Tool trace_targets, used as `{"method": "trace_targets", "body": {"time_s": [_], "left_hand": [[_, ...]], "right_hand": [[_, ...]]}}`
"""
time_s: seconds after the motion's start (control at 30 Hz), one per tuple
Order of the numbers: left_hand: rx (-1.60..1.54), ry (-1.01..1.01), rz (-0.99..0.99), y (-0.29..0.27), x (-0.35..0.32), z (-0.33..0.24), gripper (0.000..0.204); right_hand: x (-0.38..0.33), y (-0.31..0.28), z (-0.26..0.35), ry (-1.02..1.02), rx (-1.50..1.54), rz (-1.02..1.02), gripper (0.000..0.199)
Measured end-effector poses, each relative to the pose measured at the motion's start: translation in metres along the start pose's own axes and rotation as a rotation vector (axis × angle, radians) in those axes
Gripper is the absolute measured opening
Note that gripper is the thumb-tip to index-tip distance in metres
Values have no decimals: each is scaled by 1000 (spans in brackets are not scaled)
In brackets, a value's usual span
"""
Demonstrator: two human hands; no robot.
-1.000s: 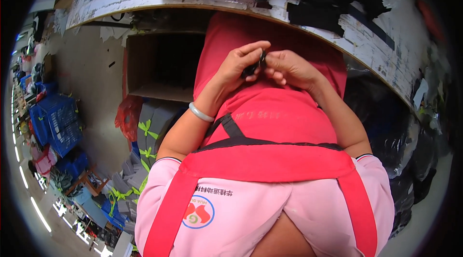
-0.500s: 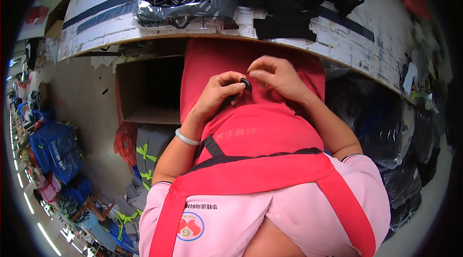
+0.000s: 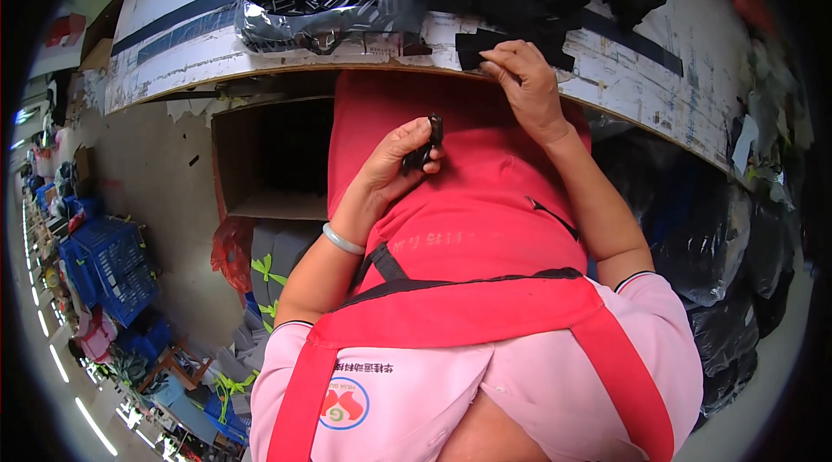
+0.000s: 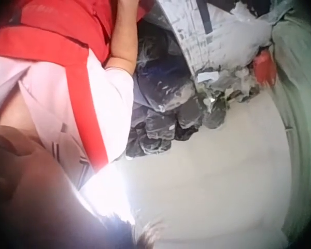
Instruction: Attaching plastic buckles to black nylon straps.
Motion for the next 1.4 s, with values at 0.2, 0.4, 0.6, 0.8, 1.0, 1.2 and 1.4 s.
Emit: {"method": "trace_targets", "body": {"time_s": [0.2,0.4,0.6,0.8,1.0,1.2,1.4], "left_hand": [[5,-5,-8,6,1,-9,18],[303,139,-256,19,-2,-31,18],[592,347,-397,27,-5,-43,13],[919,569,-539,32,-9,-45,10],[1434,878,-542,47,-16,-53,13],[1245,767,-432,41,-22,-49,15],[324,139,-406,5,-9,-24,27]], "right_hand": [[28,-38,36,-201,-93,-199,15],[17,-27,65,317,529,-69,8],[-40,33,44,972,912,265,20],[-41,38,40,1097,1145,186,22],[-40,51,27,992,1136,94,23],[-42,49,28,1034,1199,287,28],[-35,51,29,686,840,215,18]]}}
Point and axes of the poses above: each hand's wrist, its own x-axis towards the middle knuckle, its own y-axis out of the palm, z = x × y, the point moved 5 cm from there along x, towards the middle knuckle, and after that the axes turned 11 degrees about x, right-handed, at the moved point
